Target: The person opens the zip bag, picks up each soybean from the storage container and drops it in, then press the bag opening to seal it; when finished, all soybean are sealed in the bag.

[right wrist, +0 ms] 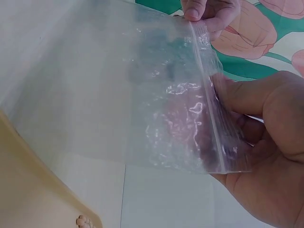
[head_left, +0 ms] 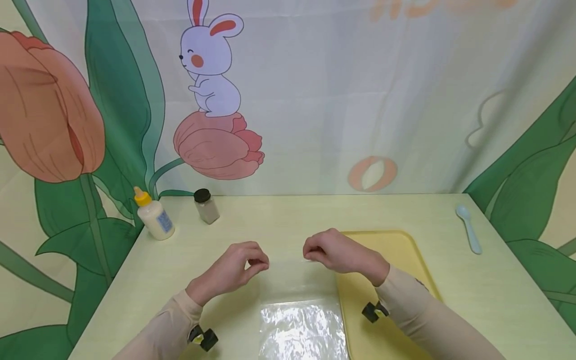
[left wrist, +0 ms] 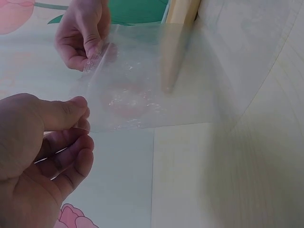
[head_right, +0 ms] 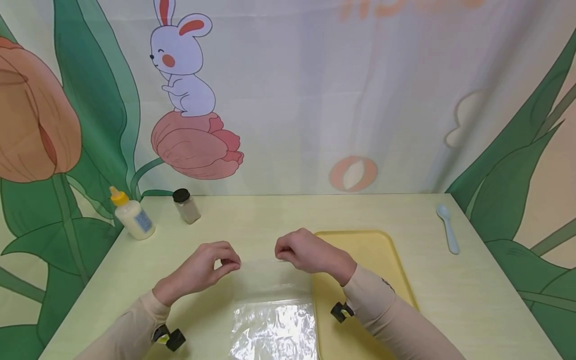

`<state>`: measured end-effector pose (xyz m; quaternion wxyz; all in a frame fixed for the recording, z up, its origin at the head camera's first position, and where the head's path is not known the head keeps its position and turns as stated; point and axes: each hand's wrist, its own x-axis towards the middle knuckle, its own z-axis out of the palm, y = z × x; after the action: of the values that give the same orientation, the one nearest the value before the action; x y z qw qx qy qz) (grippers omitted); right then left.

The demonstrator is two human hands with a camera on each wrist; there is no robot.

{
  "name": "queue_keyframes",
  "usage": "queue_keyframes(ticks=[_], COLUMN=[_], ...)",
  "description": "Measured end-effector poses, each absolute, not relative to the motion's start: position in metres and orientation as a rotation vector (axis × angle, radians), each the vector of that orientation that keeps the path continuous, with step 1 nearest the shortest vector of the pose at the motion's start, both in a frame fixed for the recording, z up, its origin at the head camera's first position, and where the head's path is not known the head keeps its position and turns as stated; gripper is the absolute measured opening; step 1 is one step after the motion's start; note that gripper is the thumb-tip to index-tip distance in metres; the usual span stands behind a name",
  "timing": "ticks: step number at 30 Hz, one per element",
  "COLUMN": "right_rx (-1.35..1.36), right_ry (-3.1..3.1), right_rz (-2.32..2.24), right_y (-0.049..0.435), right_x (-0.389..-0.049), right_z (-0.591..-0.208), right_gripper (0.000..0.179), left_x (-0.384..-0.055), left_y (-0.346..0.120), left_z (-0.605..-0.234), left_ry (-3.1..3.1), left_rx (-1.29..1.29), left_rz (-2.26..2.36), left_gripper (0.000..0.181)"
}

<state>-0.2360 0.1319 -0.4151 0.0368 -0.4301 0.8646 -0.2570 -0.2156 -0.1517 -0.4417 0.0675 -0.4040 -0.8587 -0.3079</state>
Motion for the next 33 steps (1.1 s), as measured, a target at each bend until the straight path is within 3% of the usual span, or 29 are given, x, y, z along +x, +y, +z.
queue_keyframes(ticks=[17, 33], right_rx=[-1.299, -1.274], right_ry=[2.668, 2.672], right_rz=[-0.789, -0.787], right_y=[0.129, 0.130], right_x=[-0.236, -0.235], right_z=[-0.415, -0.414], right_gripper=[0.009, 0.010], left_x=[-0.217, -0.217], left_y=[-0.141, -0.119], left_z=[-0.440, -0.432], left_ry=[-2.548, -2.381], left_rx=[-1.232, -1.343], left_rz=[-0.910, -0.904], left_gripper=[0.015, 0.016])
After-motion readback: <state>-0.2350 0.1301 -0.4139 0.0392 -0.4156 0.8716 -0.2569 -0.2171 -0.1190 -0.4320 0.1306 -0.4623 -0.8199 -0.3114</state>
